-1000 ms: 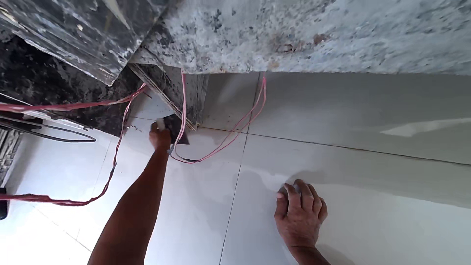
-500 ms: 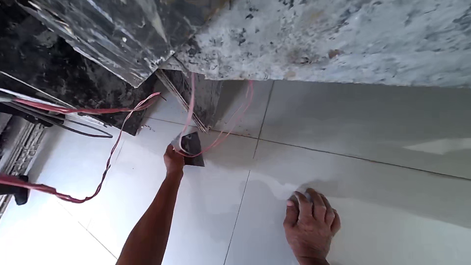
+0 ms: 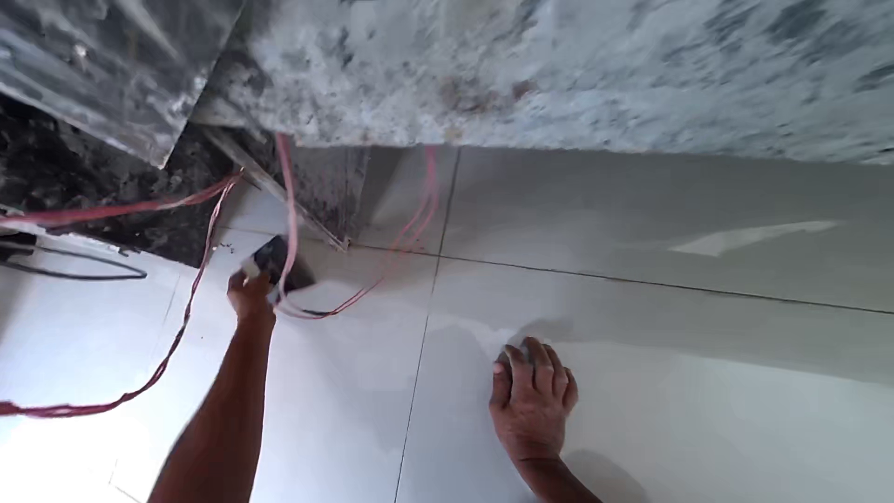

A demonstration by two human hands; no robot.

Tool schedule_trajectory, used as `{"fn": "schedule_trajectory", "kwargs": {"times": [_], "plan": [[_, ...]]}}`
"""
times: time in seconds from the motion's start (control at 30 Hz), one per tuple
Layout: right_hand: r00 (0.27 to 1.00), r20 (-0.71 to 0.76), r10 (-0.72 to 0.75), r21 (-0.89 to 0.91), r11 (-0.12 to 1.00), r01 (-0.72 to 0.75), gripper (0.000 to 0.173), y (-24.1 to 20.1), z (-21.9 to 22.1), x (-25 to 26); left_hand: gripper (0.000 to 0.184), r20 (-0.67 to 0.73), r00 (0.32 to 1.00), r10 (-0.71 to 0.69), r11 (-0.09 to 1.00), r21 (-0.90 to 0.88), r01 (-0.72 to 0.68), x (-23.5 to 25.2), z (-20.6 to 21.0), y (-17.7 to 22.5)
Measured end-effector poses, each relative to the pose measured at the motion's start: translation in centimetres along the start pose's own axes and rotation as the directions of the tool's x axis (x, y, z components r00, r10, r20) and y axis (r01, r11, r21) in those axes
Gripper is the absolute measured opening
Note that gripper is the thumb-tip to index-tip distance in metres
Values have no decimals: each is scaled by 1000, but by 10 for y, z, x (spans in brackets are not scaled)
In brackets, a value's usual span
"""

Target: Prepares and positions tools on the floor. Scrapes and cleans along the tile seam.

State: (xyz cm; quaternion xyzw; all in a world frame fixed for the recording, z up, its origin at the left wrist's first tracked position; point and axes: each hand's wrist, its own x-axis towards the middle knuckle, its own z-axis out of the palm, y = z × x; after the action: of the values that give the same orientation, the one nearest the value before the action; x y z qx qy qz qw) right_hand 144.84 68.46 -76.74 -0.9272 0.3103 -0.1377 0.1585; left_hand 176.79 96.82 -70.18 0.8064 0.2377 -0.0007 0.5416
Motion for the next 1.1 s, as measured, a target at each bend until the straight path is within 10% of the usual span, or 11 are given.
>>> {"fn": "schedule_trajectory", "kwargs": {"times": [0.2, 0.47, 0.6, 0.8, 0.93, 1.1], "plan": [[1000, 6, 19, -8, 1000, -19, 45, -1, 3, -2, 45, -194, 972, -134, 991, -19, 133, -120, -4, -59], [999, 7, 38, -24, 999, -38, 39, -2, 4, -1, 34, 335, 936, 109, 992, -95, -81, -235, 130, 8], [999, -2, 37, -17, 999, -37, 38, -2, 4, -1, 23, 474, 636, 609, 677, 107, -728, -246, 126, 26], [1000, -10, 19, 241, 970, -16, 32, 11, -4, -4, 21, 852, 124, 509, 133, 65, -989, -288, 167, 20], [994, -10, 112, 398, 912, -99, 24, 68, -43, -15, 51, 938, 28, 346, -6, 32, -999, -301, 189, 3], [936, -118, 330, 237, 925, -296, 27, 192, -112, -6, 45, 937, -59, 345, 38, -76, -996, -315, 254, 16]]}}
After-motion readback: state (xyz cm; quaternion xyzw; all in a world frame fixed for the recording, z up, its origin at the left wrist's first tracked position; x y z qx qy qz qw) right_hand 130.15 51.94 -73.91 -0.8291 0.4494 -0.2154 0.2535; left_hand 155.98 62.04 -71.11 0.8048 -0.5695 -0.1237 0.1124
